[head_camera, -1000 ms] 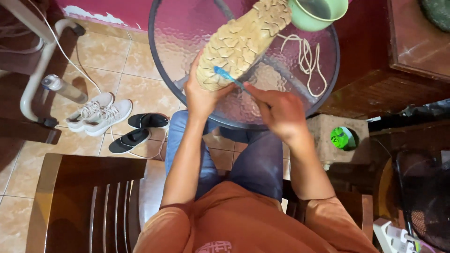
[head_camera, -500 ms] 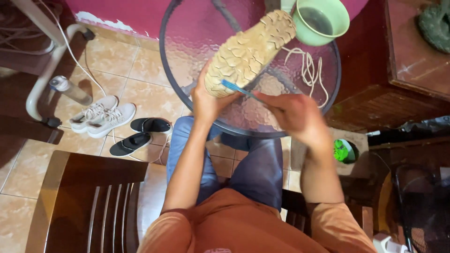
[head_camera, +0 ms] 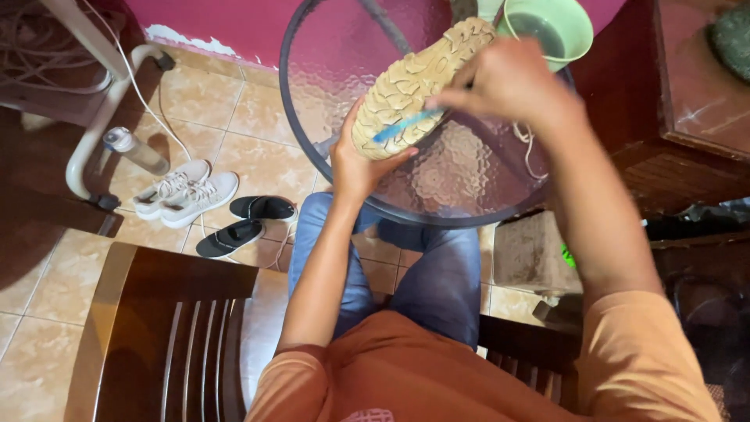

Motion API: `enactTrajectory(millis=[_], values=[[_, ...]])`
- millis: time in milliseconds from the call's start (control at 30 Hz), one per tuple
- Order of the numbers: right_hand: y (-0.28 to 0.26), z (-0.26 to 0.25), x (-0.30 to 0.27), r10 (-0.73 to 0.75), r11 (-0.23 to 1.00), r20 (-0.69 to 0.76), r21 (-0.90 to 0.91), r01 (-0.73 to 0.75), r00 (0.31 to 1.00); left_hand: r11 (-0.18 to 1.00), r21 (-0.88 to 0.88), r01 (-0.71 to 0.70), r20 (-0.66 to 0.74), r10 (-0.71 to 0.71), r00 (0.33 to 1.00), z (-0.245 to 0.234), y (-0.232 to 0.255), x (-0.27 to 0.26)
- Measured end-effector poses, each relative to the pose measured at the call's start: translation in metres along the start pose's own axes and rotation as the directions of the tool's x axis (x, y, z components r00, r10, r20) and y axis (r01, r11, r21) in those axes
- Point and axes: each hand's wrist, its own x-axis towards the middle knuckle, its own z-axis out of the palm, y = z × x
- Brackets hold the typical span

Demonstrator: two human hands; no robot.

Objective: Cleaning the sole of a boot using a toothbrush and a bowl of cleaning solution.

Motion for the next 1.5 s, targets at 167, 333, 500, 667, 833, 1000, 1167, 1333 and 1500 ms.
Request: enactTrajectory(millis=[167, 333, 500, 667, 833, 1000, 1167, 1333, 1500], values=[[0.013, -0.009, 0.027, -0.050, 0.993, 0.098, 0.111, 0.039, 0.994, 1.000, -0.022, -0.009, 0.038, 0.010, 0.999, -0.002, 0.004, -0.001], [0.002, -0.018, 0.048, 0.011, 0.964, 0.369, 0.241, -0.107, 0.929, 0.997, 0.020, -0.077, 0.049, 0.076, 0.996, -0.002, 0.001, -0.003], [0.018, 0.001, 0.065, 0.090, 0.849, 0.508, 0.411, -0.332, 0.857, 0.996, 0.002, -0.089, 0.093, 0.088, 0.992, -0.004, 0.003, -0.003], [0.022, 0.008, 0.078, 0.091, 0.845, 0.604, 0.373, -0.382, 0.792, 0.992, -0.017, -0.123, 0.119, 0.124, 0.985, -0.007, 0.009, -0.005], [0.008, 0.005, 0.068, 0.053, 0.842, 0.599, 0.403, -0.359, 0.799, 0.998, 0.049, -0.038, 0.064, 0.035, 0.997, -0.004, 0.001, -0.005], [0.013, 0.002, 0.065, 0.026, 0.827, 0.472, 0.485, -0.283, 0.881, 0.995, 0.027, -0.094, 0.106, 0.090, 0.990, -0.008, 0.010, -0.004], [0.016, 0.000, 0.052, 0.055, 0.903, 0.376, 0.377, -0.207, 0.925, 0.996, 0.018, -0.084, 0.105, 0.081, 0.991, -0.010, 0.013, -0.004], [-0.019, -0.011, 0.025, -0.075, 0.996, 0.189, 0.059, 0.065, 0.979, 0.994, 0.053, -0.090, 0.162, 0.081, 0.983, -0.009, 0.013, -0.004], [-0.025, 0.005, -0.039, 0.006, 0.998, -0.078, 0.064, -0.001, 0.997, 0.971, -0.195, 0.136, 0.095, -0.119, 0.988, -0.007, 0.016, -0.003]])
